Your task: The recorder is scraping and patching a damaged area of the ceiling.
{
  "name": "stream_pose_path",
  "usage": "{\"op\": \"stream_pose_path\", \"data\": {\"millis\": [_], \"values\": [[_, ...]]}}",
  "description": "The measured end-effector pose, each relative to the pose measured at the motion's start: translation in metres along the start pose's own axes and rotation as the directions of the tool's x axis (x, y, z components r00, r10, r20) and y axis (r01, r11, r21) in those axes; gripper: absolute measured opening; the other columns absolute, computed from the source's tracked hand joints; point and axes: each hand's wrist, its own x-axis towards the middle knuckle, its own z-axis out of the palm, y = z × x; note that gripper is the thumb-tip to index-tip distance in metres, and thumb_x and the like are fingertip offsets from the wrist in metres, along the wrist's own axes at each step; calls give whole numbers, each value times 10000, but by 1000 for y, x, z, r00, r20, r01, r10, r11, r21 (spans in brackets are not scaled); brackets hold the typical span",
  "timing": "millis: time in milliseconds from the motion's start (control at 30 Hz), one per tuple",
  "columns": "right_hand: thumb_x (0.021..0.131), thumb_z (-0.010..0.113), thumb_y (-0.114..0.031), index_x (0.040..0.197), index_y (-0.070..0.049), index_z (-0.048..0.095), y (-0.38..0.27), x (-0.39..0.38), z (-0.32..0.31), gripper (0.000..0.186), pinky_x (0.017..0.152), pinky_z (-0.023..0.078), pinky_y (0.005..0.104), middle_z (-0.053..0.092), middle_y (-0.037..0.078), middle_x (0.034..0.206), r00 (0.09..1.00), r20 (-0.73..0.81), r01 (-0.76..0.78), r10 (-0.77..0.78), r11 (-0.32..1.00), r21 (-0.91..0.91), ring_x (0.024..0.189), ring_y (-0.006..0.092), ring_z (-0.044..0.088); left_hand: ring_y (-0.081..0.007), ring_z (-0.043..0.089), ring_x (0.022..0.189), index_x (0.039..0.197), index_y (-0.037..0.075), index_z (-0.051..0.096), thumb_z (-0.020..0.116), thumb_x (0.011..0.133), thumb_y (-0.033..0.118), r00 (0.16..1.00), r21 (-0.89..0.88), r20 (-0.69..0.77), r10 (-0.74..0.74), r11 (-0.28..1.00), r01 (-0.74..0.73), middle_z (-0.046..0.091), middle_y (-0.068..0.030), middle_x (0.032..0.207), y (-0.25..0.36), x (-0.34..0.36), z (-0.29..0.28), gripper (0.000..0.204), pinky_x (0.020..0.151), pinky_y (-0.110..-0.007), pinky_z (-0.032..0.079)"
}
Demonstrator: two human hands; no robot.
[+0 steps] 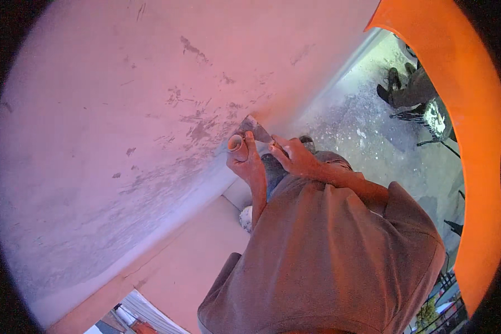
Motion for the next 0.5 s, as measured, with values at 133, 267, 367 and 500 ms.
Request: {"op": "stream_pose_path", "data": {"millis": [133,267,367,500], "values": [[1029,490,-316,1021,-14,574,-6,1,2,314,614,453,416,575,155,672,998,64,-36,28,991,126,617,235,560,-91,588,783,891,26,661,771,878,127,997,61,66,-35,998,31,673,-20,857,0,2,-9,150,711,-263,470],[1037,477,-351,1135,-13,588,-1,1,18,369,615,446,372,551,61,684,995,78,-81,65,974,211,657,148,512,-82,583,767,874,17,677,774,877,137,1000,68,4,-12,998,12,676,-18,840,8,3,-1,155,685,-256,463],[1045,457,-375,1204,-18,578,-2,2,24,410,615,449,355,544,38,692,993,106,-88,59,953,289,663,135,522,-83,584,736,848,4,693,775,876,147,998,132,-42,56,990,-50,691,-32,823,12,2,1,167,654,-262,462],[1050,428,-406,1216,-27,564,-4,0,33,435,623,459,342,542,39,695,950,263,-274,170,860,431,661,132,532,-81,586,711,827,-8,697,773,876,148,1000,217,-21,18,976,-13,708,-50,817,14,5,-7,181,635,-269,467]]}}
